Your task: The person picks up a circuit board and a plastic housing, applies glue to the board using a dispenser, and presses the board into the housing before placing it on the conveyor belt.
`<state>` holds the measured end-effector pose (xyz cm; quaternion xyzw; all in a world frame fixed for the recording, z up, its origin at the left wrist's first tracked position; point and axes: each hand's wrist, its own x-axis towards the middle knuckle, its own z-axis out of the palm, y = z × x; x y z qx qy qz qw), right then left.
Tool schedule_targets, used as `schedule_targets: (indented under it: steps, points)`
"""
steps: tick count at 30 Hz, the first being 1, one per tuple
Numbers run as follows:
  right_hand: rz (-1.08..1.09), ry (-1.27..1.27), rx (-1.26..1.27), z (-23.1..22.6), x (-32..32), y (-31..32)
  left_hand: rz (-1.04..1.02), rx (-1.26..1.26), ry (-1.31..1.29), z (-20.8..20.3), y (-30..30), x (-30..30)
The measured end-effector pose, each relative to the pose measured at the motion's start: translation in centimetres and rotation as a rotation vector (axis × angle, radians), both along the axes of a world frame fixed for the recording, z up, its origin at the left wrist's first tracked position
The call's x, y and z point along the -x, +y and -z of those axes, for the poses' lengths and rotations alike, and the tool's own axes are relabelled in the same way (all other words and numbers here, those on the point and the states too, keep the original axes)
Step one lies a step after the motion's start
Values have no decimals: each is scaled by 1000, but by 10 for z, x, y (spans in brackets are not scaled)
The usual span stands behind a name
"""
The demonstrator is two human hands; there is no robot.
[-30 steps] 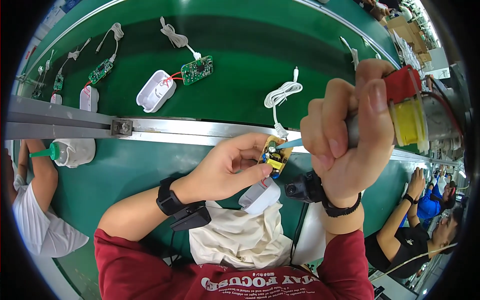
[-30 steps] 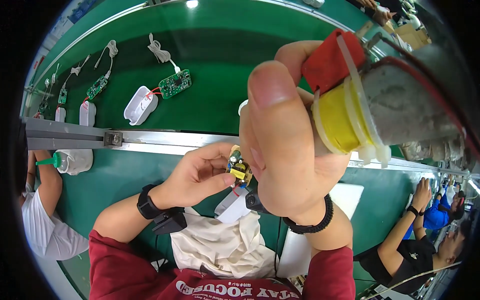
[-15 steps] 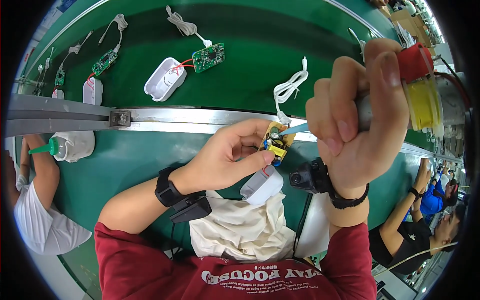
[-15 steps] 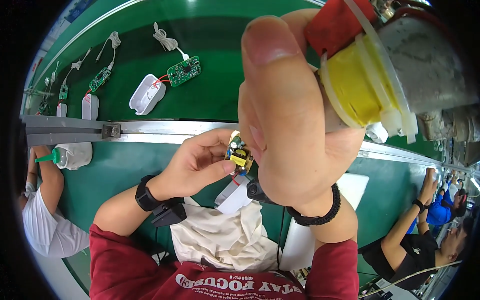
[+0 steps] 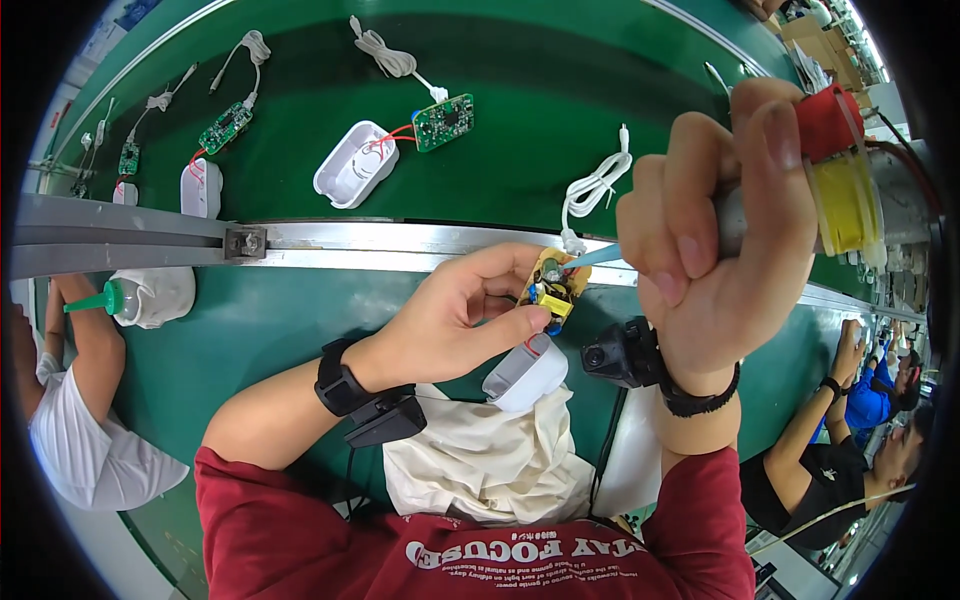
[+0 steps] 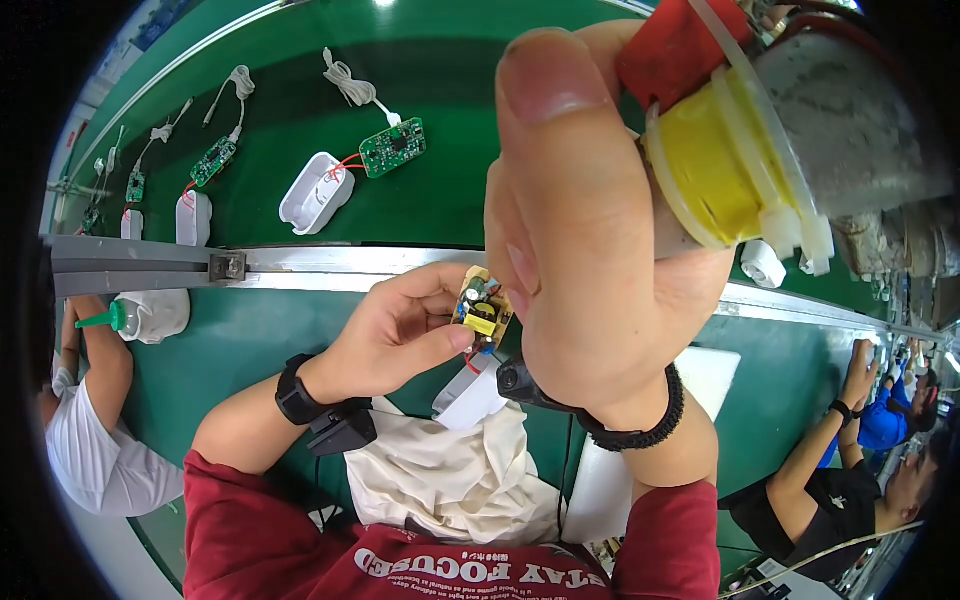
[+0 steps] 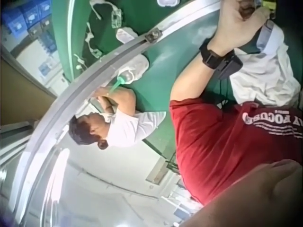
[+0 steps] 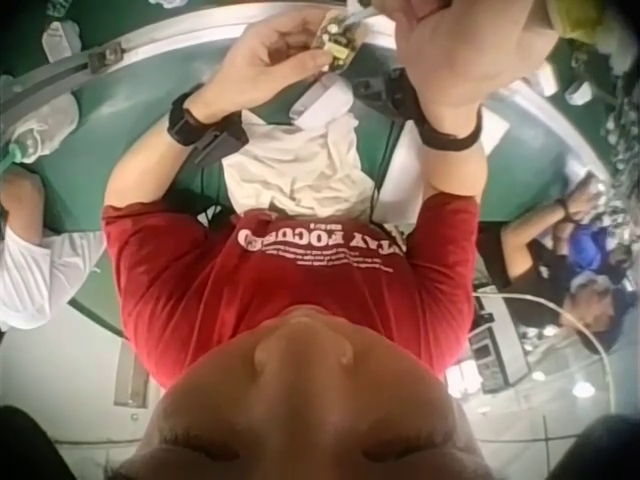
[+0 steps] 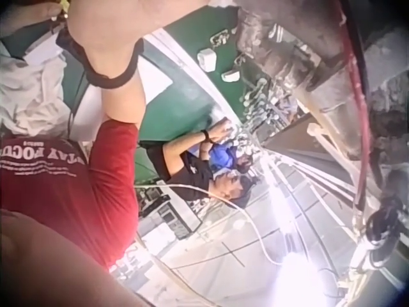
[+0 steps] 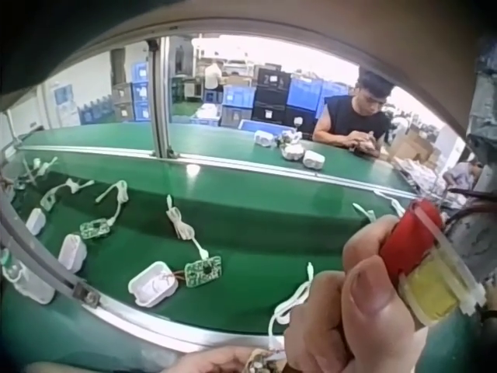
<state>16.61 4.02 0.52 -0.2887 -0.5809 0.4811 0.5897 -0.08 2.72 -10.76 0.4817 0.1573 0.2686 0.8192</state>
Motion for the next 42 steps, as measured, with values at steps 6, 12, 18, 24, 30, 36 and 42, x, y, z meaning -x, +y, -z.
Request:
schedule_targets:
  steps: [6, 12, 18, 24, 30, 36, 42]
  points:
    - [200, -28, 41, -7, 7, -8, 11, 9, 20, -5, 0, -2]
    - [396, -47, 55, -30, 7, -25, 20, 11, 42, -19, -3, -13]
    - [466, -59, 59, -57, 5, -39, 241, 79, 110, -48, 28, -24]
    - [430, -15, 85, -70, 9, -49, -225, -738, 244, -75, 65, -77]
    - [401, 12, 93, -77, 8, -53, -781, -1503, 592, -87, 74, -73]
    - [399, 40, 82, -81, 6, -54, -392, -1492, 947, -91, 62, -35]
    - [344, 137, 108, -84, 5, -59, -416, -970, 1002, -120, 74, -3]
